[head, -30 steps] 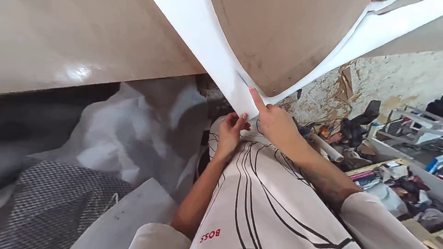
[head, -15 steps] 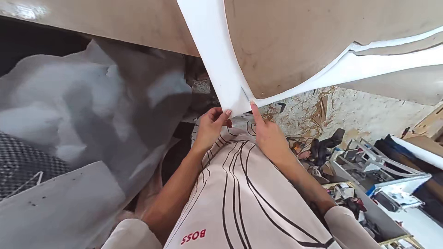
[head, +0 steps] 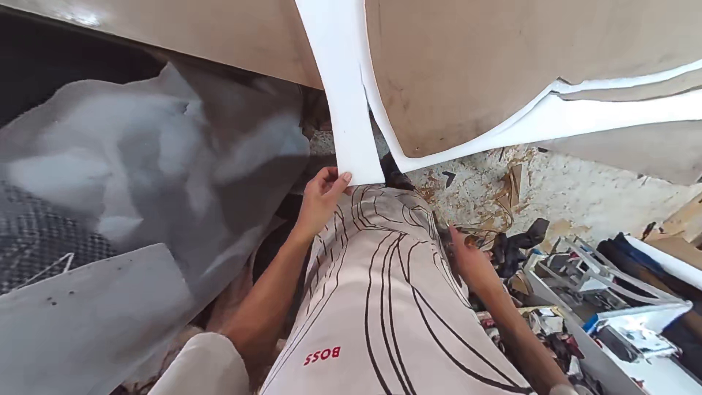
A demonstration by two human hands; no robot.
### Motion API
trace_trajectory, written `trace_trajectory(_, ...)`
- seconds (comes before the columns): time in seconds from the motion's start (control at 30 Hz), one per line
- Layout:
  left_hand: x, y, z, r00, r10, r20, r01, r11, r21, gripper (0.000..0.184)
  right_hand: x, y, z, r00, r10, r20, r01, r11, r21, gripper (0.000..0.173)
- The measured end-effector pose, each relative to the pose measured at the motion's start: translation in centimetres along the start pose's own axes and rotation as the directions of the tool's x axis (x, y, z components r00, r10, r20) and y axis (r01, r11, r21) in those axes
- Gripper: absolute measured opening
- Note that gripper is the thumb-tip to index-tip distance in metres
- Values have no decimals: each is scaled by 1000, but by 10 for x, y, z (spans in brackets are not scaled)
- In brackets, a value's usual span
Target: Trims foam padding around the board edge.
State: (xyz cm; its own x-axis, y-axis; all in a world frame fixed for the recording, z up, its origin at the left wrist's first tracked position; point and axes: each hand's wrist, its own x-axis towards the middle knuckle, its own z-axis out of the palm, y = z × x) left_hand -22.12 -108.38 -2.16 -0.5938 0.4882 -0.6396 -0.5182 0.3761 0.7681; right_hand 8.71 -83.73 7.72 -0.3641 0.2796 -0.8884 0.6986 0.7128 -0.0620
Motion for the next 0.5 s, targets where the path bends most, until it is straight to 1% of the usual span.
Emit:
trace_trajectory(0.03,-1,-1,-5,1000,3,3,-3,999,-40,34,-10,15,0,997,-36,-72,39,998,44,60)
trace_trajectory(0.07,-1,-1,-8,1000,5,3,-5,997,-77,35,-18,23,-2,978,-90,-189,108,991,84,55)
trace_trajectory(0.1,-1,2,-9,1000,2,-6,-2,995,-102,36,-22,25,-8,934,-156,-323,198,975,103,52)
trace_trajectory(0.13,2,6,-6,1000,-1,-17,-1,993,-114,36,-21,20,-19,873,-216,-438,288,952,104,51)
trace_trajectory(0.17,5,13,-1,1000,-3,-16,1,994,-109,39,-17,7,-35,808,-268,-525,372,923,102,51)
trace_trajectory(0.2,11,20,5,1000,-5,6,6,995,-97,48,-11,-11,-53,758,-299,-580,433,895,105,52)
trace_trajectory(0.23,18,28,14,1000,-10,25,12,995,-96,58,-3,-30,-70,719,-326,-614,482,870,104,53)
trace_trajectory(0.27,24,35,24,1000,-16,15,18,994,-106,63,6,-50,-85,689,-351,-635,524,846,101,55)
trace_trajectory(0.3,30,43,35,999,-31,-34,27,993,-113,64,16,-70,-98,663,-371,-651,556,826,95,56)
trace_trajectory(0.33,39,51,44,993,-48,-108,36,993,-110,64,27,-89,-110,636,-388,-667,576,814,76,57)
trace_trajectory(0.4,56,64,55,951,-59,-304,47,998,-44,60,53,-124,-136,569,-403,-717,614,788,45,57)
trace_trajectory(0.43,60,67,55,925,-38,-379,44,999,7,56,63,-140,-150,561,-393,-729,623,780,59,57)
trace_trajectory(0.47,59,68,50,911,-3,-412,29,998,58,53,72,-155,-165,591,-374,-715,616,781,100,59)
trace_trajectory(0.5,59,66,43,909,36,-415,6,995,99,51,80,-169,-182,655,-345,-672,588,792,165,61)
